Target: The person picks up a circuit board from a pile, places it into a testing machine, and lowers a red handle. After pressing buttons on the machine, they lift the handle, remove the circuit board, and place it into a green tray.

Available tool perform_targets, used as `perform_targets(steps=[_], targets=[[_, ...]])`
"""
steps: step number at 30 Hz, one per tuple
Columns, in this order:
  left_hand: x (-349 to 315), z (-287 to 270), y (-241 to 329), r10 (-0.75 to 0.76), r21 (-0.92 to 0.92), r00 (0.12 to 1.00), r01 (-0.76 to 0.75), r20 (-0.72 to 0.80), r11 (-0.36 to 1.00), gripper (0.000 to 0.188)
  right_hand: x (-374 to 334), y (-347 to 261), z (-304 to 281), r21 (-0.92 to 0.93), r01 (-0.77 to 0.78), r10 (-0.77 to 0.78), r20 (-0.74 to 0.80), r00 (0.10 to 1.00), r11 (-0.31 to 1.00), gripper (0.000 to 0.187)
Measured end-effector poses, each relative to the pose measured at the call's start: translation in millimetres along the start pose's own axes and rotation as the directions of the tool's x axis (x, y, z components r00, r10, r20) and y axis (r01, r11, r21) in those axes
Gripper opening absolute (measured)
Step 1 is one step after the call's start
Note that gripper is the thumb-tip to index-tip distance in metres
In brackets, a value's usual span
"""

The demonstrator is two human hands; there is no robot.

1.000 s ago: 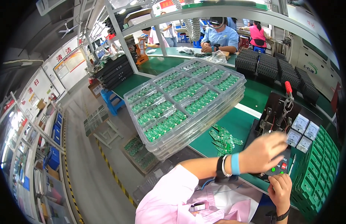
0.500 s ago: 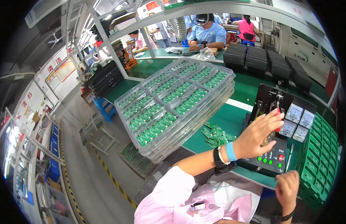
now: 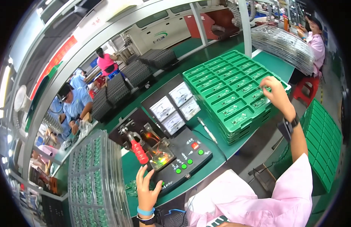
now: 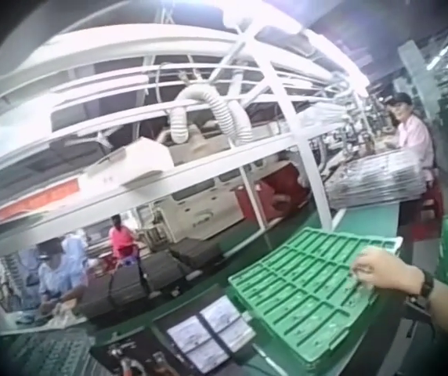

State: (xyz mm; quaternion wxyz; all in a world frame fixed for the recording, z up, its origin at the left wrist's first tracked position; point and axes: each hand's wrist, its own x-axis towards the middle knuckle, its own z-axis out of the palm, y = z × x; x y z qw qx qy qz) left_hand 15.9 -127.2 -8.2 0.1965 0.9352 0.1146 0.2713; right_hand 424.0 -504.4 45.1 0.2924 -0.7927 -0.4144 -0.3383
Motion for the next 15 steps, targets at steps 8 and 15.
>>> perform_targets(steps=[8,15], targets=[[17,-12,7,-0.002,0.109,0.999,-0.003,0.042,0.994,0.065,79,111,59,-0.146,-0.218,0.253,0.299,0.92,0.965,0.022],[15,-18,6,0.018,0.175,0.998,-0.028,0.06,0.984,0.072,87,148,131,-0.17,-0.258,0.309,0.48,0.821,0.951,0.065]])
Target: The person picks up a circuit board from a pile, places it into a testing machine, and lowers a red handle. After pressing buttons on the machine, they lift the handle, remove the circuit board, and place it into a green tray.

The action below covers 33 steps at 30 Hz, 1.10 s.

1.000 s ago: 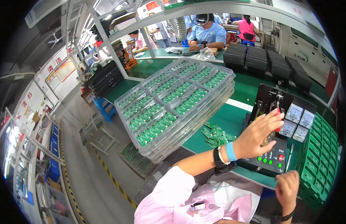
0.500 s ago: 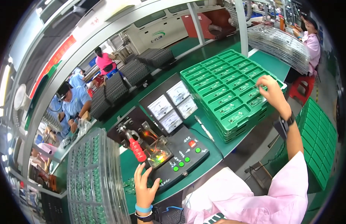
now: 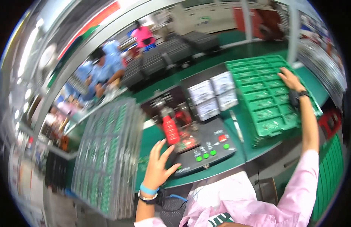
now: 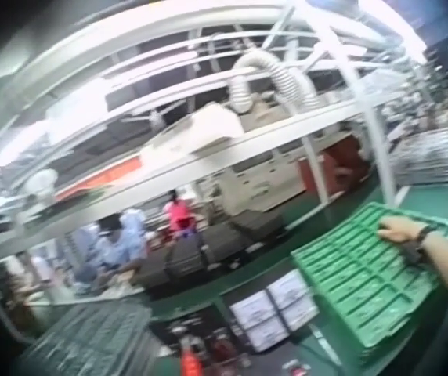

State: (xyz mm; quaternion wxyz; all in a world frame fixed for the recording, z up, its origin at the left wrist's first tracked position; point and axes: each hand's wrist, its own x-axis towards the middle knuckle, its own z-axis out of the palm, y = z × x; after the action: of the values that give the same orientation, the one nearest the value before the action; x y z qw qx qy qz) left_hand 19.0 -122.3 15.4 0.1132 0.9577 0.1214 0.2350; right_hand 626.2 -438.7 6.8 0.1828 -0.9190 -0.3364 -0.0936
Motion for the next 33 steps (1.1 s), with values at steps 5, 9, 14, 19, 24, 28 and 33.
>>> perform_targets(steps=[5,9,14,19,24,28,33], targets=[[4,1,-6,0.021,-0.055,0.999,-0.019,0.037,0.998,0.069,30,86,29,-0.016,0.042,-0.042,0.024,0.999,0.999,0.056],[-5,1,-13,0.015,-0.074,1.0,-0.014,0.009,0.997,0.07,67,136,46,0.039,0.229,-0.218,-0.192,0.957,0.973,0.04],[-17,-2,-7,0.0,-0.031,1.0,0.0,-0.019,1.0,0.071,95,124,37,-0.129,0.135,-0.156,-0.172,0.973,0.982,0.031],[-28,-1,-4,-0.017,-0.011,1.0,0.017,-0.016,1.0,0.069,98,107,45,-0.248,-0.016,-0.031,-0.185,0.982,0.969,0.032],[-30,1,-5,0.011,-0.045,0.999,-0.013,-0.046,0.999,0.068,95,101,25,-0.197,-0.05,0.046,-0.027,0.999,0.979,0.039],[-11,11,-10,0.064,-0.065,0.997,-0.066,-0.037,0.996,0.067,48,72,-3,-0.086,0.239,-0.25,-0.144,0.958,0.967,0.035],[-5,9,-7,-0.006,-0.054,1.0,0.006,0.005,0.999,0.066,-129,-205,-59,-0.006,0.494,-0.494,-0.054,0.868,0.869,0.039]])
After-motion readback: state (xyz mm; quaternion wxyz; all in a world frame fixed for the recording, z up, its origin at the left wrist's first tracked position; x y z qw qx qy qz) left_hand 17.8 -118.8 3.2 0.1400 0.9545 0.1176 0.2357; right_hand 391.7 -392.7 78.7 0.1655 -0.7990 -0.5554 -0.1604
